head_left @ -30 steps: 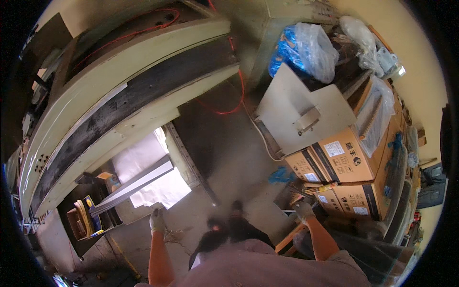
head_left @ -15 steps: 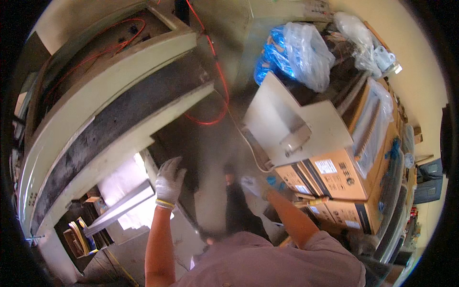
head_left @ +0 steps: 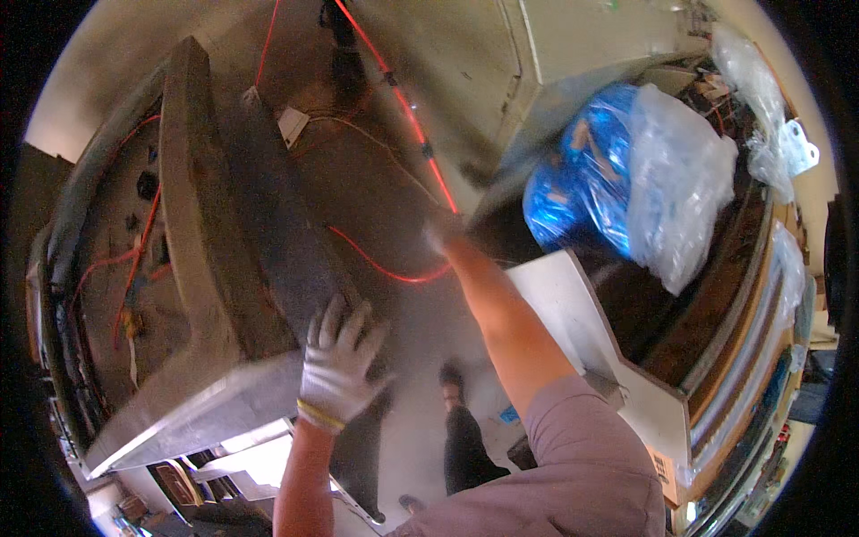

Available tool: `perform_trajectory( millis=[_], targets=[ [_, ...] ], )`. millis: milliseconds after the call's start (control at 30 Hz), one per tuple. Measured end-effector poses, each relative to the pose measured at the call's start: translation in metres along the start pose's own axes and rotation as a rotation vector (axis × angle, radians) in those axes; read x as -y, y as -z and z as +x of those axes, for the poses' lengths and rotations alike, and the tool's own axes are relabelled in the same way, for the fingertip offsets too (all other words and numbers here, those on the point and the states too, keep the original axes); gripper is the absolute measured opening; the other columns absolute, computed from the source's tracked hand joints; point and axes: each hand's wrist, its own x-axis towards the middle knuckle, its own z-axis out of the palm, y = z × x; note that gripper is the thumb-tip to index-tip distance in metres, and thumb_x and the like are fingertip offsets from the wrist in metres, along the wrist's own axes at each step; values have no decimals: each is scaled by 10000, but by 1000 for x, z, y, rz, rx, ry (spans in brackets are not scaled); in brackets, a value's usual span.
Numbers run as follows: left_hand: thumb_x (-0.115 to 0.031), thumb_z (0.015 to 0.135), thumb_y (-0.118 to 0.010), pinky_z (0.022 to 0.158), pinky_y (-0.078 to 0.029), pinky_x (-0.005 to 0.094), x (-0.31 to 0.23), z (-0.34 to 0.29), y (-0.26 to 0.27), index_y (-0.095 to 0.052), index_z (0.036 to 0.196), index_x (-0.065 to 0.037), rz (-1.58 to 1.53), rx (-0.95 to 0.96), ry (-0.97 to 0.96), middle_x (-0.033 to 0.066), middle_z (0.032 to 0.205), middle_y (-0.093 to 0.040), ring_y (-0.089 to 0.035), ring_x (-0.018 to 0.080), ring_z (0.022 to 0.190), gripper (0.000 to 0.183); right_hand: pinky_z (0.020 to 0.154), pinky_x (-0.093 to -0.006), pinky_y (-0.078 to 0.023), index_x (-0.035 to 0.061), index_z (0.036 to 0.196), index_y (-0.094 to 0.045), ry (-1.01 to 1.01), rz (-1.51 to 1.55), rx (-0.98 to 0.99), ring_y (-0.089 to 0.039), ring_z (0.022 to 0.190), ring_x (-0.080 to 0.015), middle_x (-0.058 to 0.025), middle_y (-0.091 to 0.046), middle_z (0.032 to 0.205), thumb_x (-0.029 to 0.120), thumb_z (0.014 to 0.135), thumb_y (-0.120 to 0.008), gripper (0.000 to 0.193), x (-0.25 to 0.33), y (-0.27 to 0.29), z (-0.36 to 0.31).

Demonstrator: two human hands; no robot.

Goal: The person operates a cutting machine to process metal sheets, sorts and stacks the resulting pieces on a table, discards scrap material into a box, and then uses a large industrial press to bend a metal component.

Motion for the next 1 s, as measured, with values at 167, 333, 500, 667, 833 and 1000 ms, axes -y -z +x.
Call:
perform_trajectory(
  millis=[167, 333, 500, 667, 833, 1000],
  targets=[
    [-398, 574, -856, 1023, -392, 546, 7, 0, -15, -665, 1041, -144, -63, -130, 16, 111, 1274, -566, -459, 421, 1228, 565, 781, -436, -538, 83, 1028, -719, 34, -246, 51, -657, 969, -313, -112, -671, 1065, 188, 891, -577, 223, 16, 39, 127],
    [-447, 584, -843, 954, -454, 530, 12, 6, -12, -653, 951, -144, -44, -83, -32, 92, 1211, -582, -479, 400, 1198, 513, 838, -413, -521, 100, 1088, -707, 47, -241, -34, -654, 1007, -293, -95, -666, 1111, 189, 897, -579, 247, 44, 59, 210],
    [-430, 625, -797, 930, -472, 512, 19, 14, -12, -658, 960, -164, -39, -102, -84, 78, 1174, -593, -493, 369, 1170, 450, 863, -413, -504, 114, 1226, -633, -5, -272, 172, -650, 1046, -247, -103, -660, 1165, 215, 932, -541, 325, 34, 68, 260],
    [-421, 644, -784, 920, -485, 497, 14, 4, -12, -656, 949, -173, -48, -93, -6, 50, 1133, -609, -499, 346, 1143, 414, 751, -410, -539, 65, 1189, -631, -690, 956, -4, -666, 989, -300, -154, -652, 1160, 251, 964, -489, 324, 80, 87, 222],
    [-419, 641, -792, 911, -490, 497, 31, 30, -15, -639, 937, -182, -117, -151, -179, 40, 1121, -604, -500, 341, 1135, 409, 740, -408, -555, 13, 1139, -625, -479, 171, -190, -680, 918, -356, -209, -660, 1086, 241, 961, -475, 326, -124, -65, 253],
    [-400, 683, -765, 911, -497, 483, 11, 5, -13, -676, 975, -194, -111, -129, 49, 31, 1139, -604, -503, 312, 1119, 368, 737, -431, -557, 24, 1121, -645, 94, -32, 38, -689, 917, -319, -173, -699, 927, 206, 912, -524, 302, 6, 12, 206]
  ],
)
